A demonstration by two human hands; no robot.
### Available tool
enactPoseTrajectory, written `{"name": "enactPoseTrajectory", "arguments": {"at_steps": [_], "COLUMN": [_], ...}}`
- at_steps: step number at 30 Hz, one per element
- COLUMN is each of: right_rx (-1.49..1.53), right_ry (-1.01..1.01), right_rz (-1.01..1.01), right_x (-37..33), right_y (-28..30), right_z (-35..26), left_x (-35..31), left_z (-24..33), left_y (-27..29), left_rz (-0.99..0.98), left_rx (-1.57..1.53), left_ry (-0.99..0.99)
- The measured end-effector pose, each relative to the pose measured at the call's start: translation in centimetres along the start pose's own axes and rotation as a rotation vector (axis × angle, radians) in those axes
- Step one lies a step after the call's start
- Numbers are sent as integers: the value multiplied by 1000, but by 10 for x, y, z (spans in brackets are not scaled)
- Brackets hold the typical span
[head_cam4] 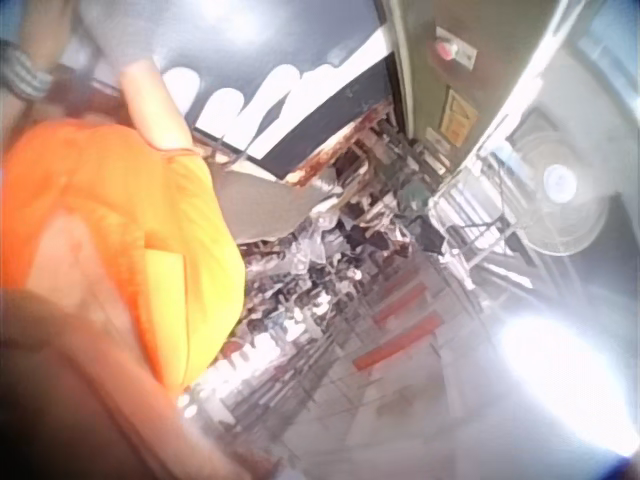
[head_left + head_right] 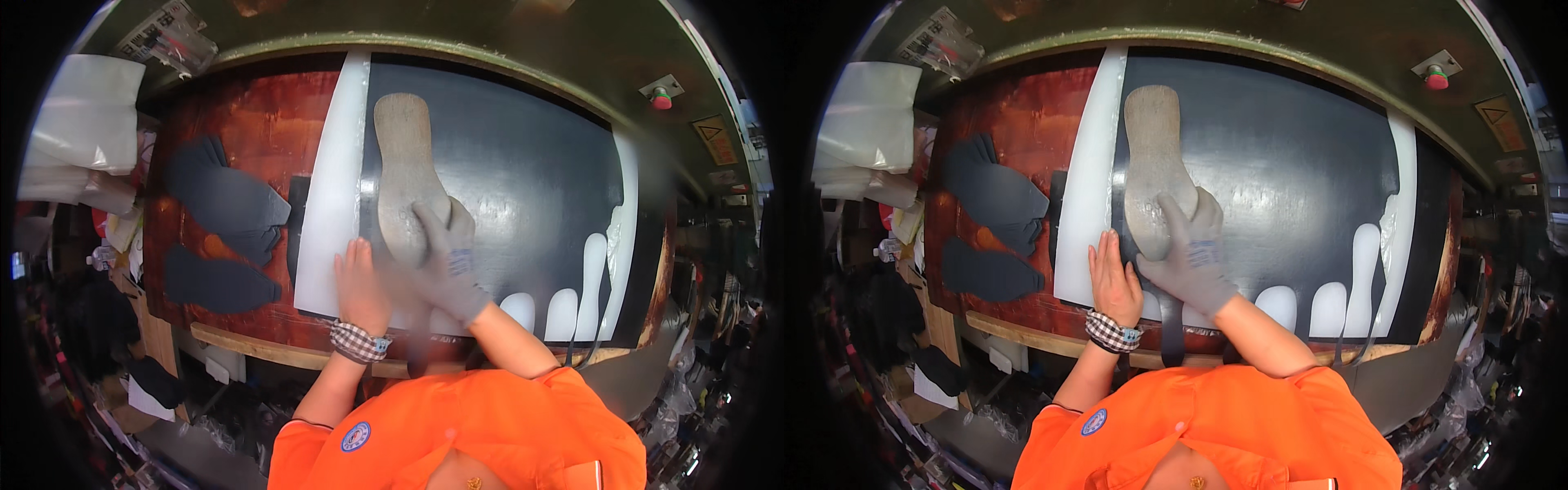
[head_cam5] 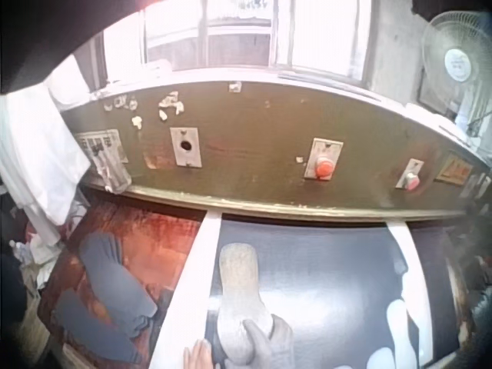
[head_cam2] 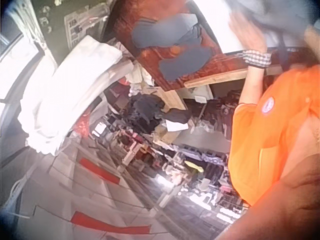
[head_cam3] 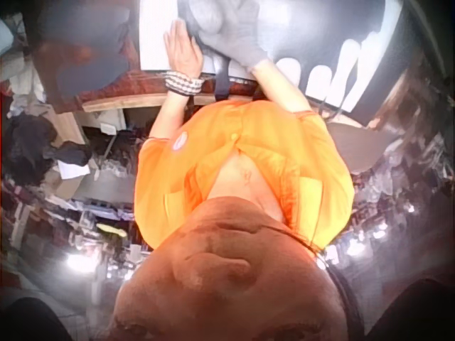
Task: The person repeatedly places dark sheet material onto a machine's roller, presses it with a flat tool, and removes the processed pieces. They stack the finished pieces on a nearby table and continue the cycle with new sheets.
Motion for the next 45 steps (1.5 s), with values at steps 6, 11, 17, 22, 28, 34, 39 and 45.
{"name": "enactPoseTrajectory", "arguments": {"at_steps": [6, 11, 17, 22, 28, 34, 39, 45], "right_rx": [-67, -83, 46, 289, 42, -337, -342, -223], "right_ry": [50, 40, 114, -77, -232, -216, -197, -251], "right_rz": [92, 95, 91, 287, 909, 984, 946, 737], "right_x": [-11, -4, 43, 111, 160, 210, 199, 118], "right_y": [-25, -27, -29, 32, 235, 269, 256, 199], "right_z": [6, 0, 26, 120, 235, 277, 282, 247], "left_x": [9, 25, 77, 135, 140, 186, 241, 236], "left_z": [1, 4, 3, -2, -45, -57, -62, -64], "left_y": [-5, -1, -20, -40, -17, -71, -86, -81], "left_rz": [-1, 51, 111, 118, 266, 121, 208, 169], "left_rx": [-1, -83, -59, -62, 111, 98, 113, -50], "left_ry": [-15, -14, -40, -112, 201, 190, 230, 303]}}
Point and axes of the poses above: each hand's wrist, its own x-axis towards the middle knuckle, its own y-axis out of the back of the hand, z = x × y, the point moved 8 cm from there along x, towards the middle knuckle, and after that the axes turned 10 degrees about z, right-handed, at the moved point
